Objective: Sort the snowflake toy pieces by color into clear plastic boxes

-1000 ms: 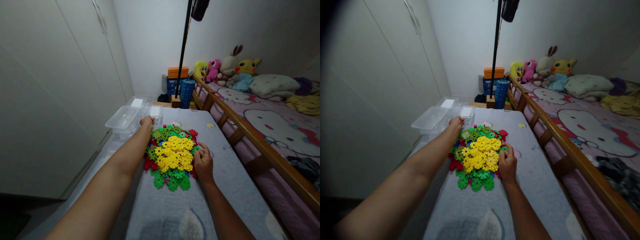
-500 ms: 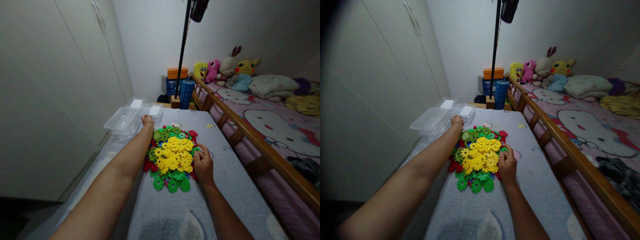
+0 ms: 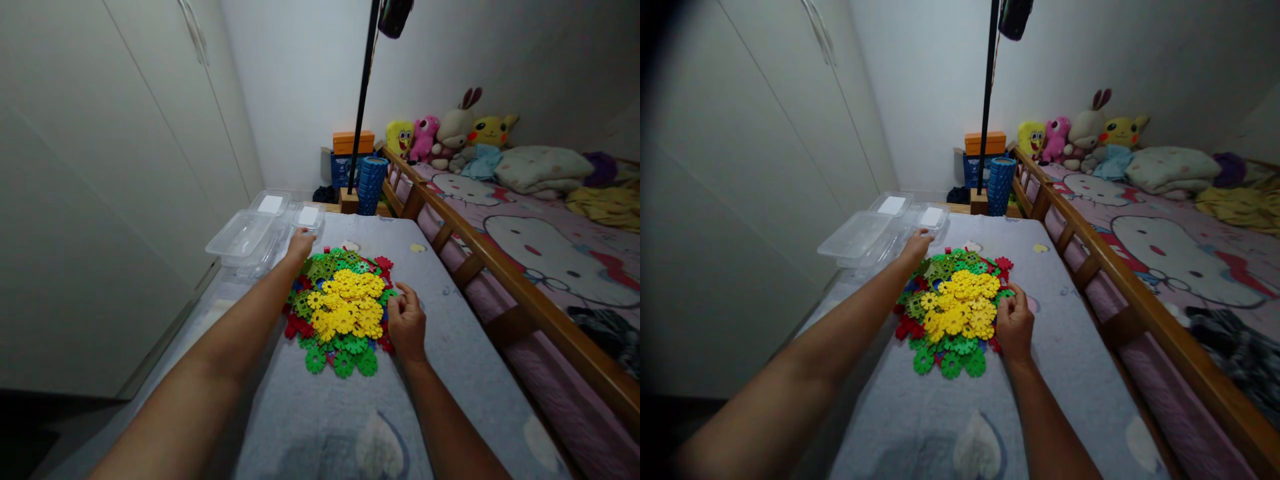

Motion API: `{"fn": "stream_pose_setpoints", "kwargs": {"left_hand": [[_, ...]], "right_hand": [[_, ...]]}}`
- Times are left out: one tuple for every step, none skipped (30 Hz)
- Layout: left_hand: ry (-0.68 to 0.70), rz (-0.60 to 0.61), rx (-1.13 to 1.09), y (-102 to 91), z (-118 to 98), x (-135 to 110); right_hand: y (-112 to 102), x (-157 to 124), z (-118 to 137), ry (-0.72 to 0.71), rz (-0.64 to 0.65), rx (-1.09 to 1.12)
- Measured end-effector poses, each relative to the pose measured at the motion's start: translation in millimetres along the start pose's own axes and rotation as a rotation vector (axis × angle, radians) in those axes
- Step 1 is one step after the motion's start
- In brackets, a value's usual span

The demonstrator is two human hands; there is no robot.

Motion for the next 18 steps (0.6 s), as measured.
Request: {"fn": "stream_pose_setpoints", "kwargs": {"left_hand": [[-0.002,0.042,0.072,-5.1,0,-6],[-0.004,0.081,0.138,-11.0,0,-12],[0.002,0.142,0.249,-15.3,0,-19],[0.054,0.257,0.534,-15.3,0,-26],[0.117,0.359,0.797,-15.3,2,-35],[0.179,0.446,1.001,-15.5,4,-44],[0.235,0.508,1.139,-16.1,7,-53],[0.281,0.547,1.216,-16.6,9,-62],[0.323,0.565,1.254,-16.8,11,-70],[0.357,0.575,1.273,-16.5,13,-79],[0.382,0.584,1.283,-15.8,15,-87],[0.404,0.585,1.285,-15.1,17,-95],[0.419,0.585,1.282,-14.3,18,-102],[0.425,0.585,1.273,-13.8,20,-108],[0.424,0.585,1.258,-13.4,21,-113],[0.421,0.585,1.241,-13.1,23,-118],[0.418,0.583,1.221,-12.8,24,-121],[0.415,0.58,1.201,-12.4,24,-124]], "right_hand": [[-1,2,-2,-0.018,-0.017,-0.031],[-1,4,-4,-0.044,-0.03,-0.071],[0,6,-6,-0.076,-0.036,-0.122],[2,7,-8,-0.11,-0.035,-0.177],[4,8,-10,-0.139,-0.027,-0.233],[7,8,-12,-0.159,-0.015,-0.283],[10,8,-15,-0.165,0.004,-0.328],[14,7,-18,-0.163,0.028,-0.363],[17,5,-21,-0.156,0.058,-0.391],[21,4,-23,-0.15,0.094,-0.413],[24,2,-24,-0.144,0.13,-0.433],[26,0,-25,-0.139,0.163,-0.451],[28,-1,-25,-0.138,0.189,-0.467],[30,-2,-25,-0.141,0.208,-0.48],[31,-3,-24,-0.147,0.222,-0.49],[32,-4,-23,-0.154,0.233,-0.496],[32,-4,-22,-0.164,0.243,-0.498],[33,-4,-21,-0.174,0.253,-0.497]]}}
Point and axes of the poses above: each hand's wrist, its own x-axis towards the middle knuckle, its own y-axis out of the palm, z = x × y, the point moved 7 cm from there along x, towards the middle knuckle, and after that the axes turned 1 degree about -x, right-handed, at the moved point
